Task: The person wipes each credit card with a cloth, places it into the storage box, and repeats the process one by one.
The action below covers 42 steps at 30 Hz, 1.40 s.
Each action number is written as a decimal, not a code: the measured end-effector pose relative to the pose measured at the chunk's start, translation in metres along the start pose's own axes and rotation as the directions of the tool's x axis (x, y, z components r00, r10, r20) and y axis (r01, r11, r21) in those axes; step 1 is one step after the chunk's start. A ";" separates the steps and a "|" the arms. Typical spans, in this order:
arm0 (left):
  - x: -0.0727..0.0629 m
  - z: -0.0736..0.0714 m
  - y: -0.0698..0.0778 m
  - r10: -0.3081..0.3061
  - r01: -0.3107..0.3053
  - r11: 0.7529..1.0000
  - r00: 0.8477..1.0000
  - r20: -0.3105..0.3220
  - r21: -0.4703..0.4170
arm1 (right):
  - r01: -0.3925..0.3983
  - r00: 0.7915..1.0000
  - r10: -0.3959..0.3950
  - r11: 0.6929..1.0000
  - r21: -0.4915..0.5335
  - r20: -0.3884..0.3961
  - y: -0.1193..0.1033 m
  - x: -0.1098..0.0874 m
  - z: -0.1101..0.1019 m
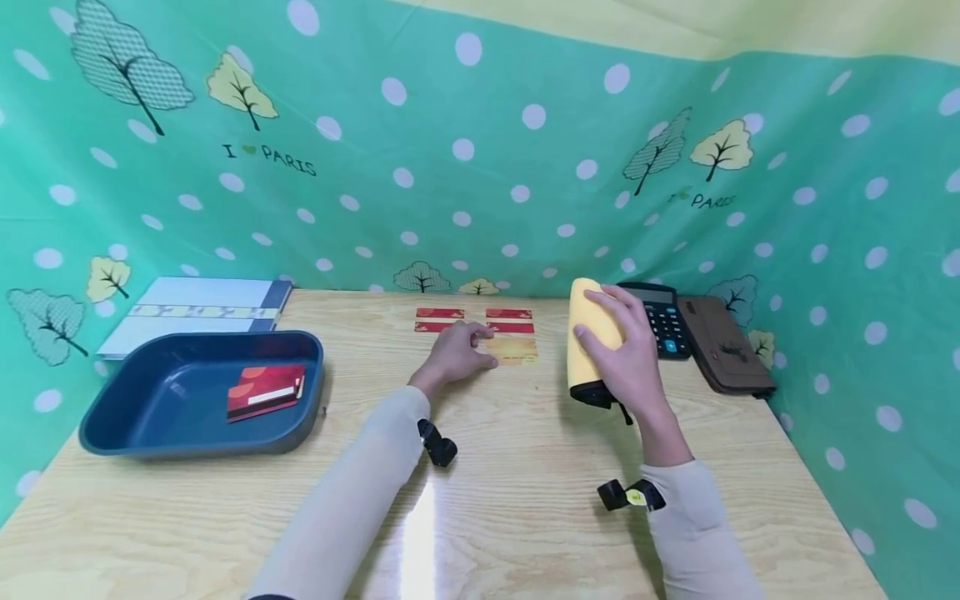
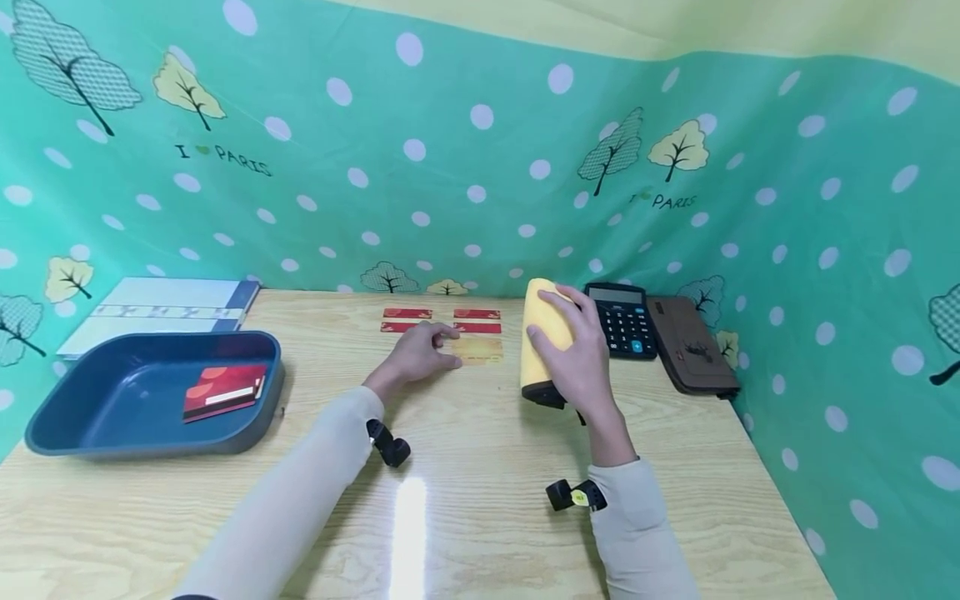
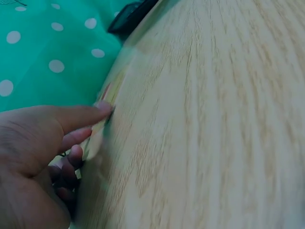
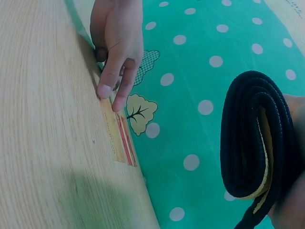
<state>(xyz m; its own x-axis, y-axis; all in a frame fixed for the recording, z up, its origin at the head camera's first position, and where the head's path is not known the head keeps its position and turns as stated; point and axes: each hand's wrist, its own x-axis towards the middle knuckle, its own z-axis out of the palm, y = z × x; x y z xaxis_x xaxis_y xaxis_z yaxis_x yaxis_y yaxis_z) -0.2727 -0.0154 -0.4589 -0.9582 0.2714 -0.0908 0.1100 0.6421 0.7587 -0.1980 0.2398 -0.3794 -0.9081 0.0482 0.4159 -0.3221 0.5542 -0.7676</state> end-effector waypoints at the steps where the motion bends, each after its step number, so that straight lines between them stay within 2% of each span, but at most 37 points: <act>1: 0.000 -0.001 0.000 -0.007 0.007 1.000 1.000 -0.006 0.007 | 0.001 1.000 -0.001 1.000 0.002 0.000 0.000 0.000 0.001; 7: 0.000 -0.002 0.000 -0.034 0.035 0.999 0.999 -0.018 0.031 | 0.007 1.000 -0.007 1.000 0.015 0.003 -0.003 0.001 0.003; 15: 0.001 -0.003 0.001 -0.031 0.032 0.998 0.999 -0.018 0.045 | 0.007 1.000 -0.007 1.000 0.018 0.003 -0.003 0.002 0.004; 23: 0.001 -0.002 0.001 0.018 -0.017 0.999 0.999 -0.034 0.037 | 0.016 1.000 -0.016 1.000 0.005 -0.002 -0.002 0.002 0.003; 35: -0.006 0.001 -0.001 0.060 -0.065 0.996 0.995 -0.083 -0.065 | -0.007 1.000 0.007 1.000 0.013 0.009 -0.001 0.001 0.003; 42: -0.015 -0.005 0.000 0.090 -0.105 0.976 0.992 -0.086 -0.192 | -0.001 1.000 0.001 1.000 -0.007 0.009 -0.001 -0.001 0.001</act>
<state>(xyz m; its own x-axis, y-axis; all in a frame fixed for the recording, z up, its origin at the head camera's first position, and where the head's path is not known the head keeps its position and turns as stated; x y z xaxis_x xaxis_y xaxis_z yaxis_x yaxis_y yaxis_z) -0.2594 -0.0230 -0.4548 -0.9637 0.2649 0.0336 0.1570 0.4603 0.8738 -0.1976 0.2384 -0.3799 -0.9109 0.0419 0.4106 -0.3189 0.5600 -0.7646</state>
